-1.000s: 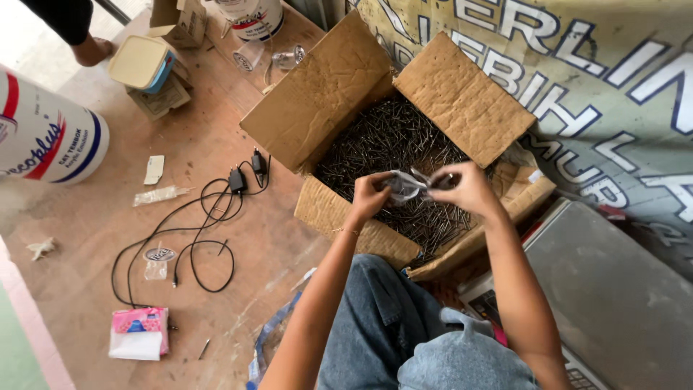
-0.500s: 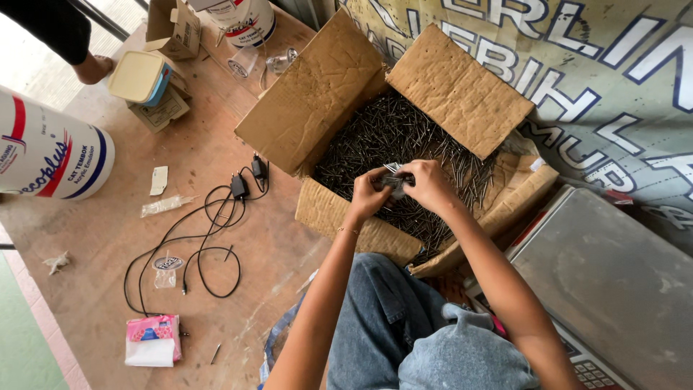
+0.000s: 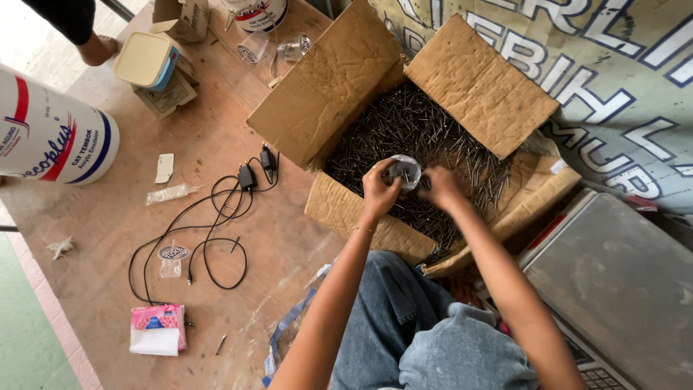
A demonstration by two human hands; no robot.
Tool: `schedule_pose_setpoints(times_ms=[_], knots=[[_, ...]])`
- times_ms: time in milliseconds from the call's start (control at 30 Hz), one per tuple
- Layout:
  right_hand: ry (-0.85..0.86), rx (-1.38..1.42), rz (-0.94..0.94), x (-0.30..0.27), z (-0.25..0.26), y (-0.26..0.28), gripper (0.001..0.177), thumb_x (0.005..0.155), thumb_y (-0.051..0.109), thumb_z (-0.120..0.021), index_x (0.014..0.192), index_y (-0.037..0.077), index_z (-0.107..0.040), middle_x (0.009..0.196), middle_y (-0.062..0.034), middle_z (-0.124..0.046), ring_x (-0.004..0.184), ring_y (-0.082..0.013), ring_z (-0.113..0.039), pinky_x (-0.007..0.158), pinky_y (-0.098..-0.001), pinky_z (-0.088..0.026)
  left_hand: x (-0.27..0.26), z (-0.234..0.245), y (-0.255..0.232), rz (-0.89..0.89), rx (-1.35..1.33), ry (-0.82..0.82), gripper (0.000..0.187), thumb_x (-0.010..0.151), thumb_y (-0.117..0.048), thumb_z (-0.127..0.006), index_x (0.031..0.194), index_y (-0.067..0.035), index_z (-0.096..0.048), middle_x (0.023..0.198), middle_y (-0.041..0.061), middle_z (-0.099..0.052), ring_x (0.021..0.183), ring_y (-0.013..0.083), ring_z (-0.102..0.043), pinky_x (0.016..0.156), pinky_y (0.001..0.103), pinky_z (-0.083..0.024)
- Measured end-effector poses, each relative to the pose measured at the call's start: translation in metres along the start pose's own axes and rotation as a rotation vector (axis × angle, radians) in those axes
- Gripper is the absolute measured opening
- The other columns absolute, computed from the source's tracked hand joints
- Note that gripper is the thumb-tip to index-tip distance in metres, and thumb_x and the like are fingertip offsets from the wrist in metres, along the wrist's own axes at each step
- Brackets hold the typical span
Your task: The person scoops nails from a cardboard box into small plastic bags, weighs them on a digital scale, and seals the bags using a pink heat sealer. The sealed bags are then placed into a larger box.
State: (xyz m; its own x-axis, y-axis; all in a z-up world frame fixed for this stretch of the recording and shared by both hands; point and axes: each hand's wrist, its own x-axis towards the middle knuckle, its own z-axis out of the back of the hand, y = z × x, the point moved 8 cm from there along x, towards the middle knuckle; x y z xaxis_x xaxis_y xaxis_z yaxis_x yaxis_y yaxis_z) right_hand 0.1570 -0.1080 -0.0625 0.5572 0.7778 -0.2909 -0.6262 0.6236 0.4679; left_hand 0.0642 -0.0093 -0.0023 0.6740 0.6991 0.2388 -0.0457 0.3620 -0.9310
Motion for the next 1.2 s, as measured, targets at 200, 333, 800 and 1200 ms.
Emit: schedule_pose_setpoints(times_ms=[200,333,800,1200], knots=[[0.127,-0.28,-0.01,0.007,-0.022,0.022,0.09,0.051,0.054,-0.082,0.126,0.014,-0.055,0.134,-0.0222,-0.033,0.114,-0.0474,-0.042,0.083,-0.0544,-0.052,0.002,0.004,0.0,0.159,-0.382,-0.036,0.036,0.07,0.012,-0.053,0.106,0.012,-0.058,0.109,0.024,-0.051,0.051,0.0312,-0.062,0.035,0.033,-0.053],[0.102,0.091,-0.267,0.005,-0.024,0.011,0.117,0.049,0.024,-0.091,0.135,0.0,-0.015,0.13,-0.032,-0.029,0.111,-0.0512,-0.049,0.097,-0.0526,-0.045,0.002,0.004,-0.006,0.121,-0.432,-0.02,0.035,0.069,0.014,-0.051,0.103,0.014,-0.057,0.107,0.026,-0.052,0.042,0.0302,-0.059,0.031,0.032,-0.052],[0.125,0.045,-0.141,0.016,-0.04,-0.01,0.035,0.065,0.012,-0.075,0.099,0.009,-0.071,0.098,-0.0218,-0.066,0.094,-0.0374,-0.065,0.076,-0.0438,-0.057,0.008,-0.006,-0.02,0.068,-0.383,0.138,0.041,0.064,0.016,-0.052,0.104,0.012,-0.06,0.106,0.028,-0.054,0.046,0.0307,-0.061,0.032,0.031,-0.052],[-0.111,0.293,0.013,-0.033,0.085,-0.009,0.02,0.067,0.005,-0.071,0.086,0.005,-0.074,0.084,-0.019,-0.07,0.084,-0.0363,-0.065,0.077,-0.0426,-0.051,0.003,-0.023,0.0,0.094,-0.279,0.247,0.039,0.067,0.011,-0.051,0.104,0.008,-0.062,0.106,0.026,-0.056,0.045,0.0305,-0.061,0.034,0.03,-0.052]])
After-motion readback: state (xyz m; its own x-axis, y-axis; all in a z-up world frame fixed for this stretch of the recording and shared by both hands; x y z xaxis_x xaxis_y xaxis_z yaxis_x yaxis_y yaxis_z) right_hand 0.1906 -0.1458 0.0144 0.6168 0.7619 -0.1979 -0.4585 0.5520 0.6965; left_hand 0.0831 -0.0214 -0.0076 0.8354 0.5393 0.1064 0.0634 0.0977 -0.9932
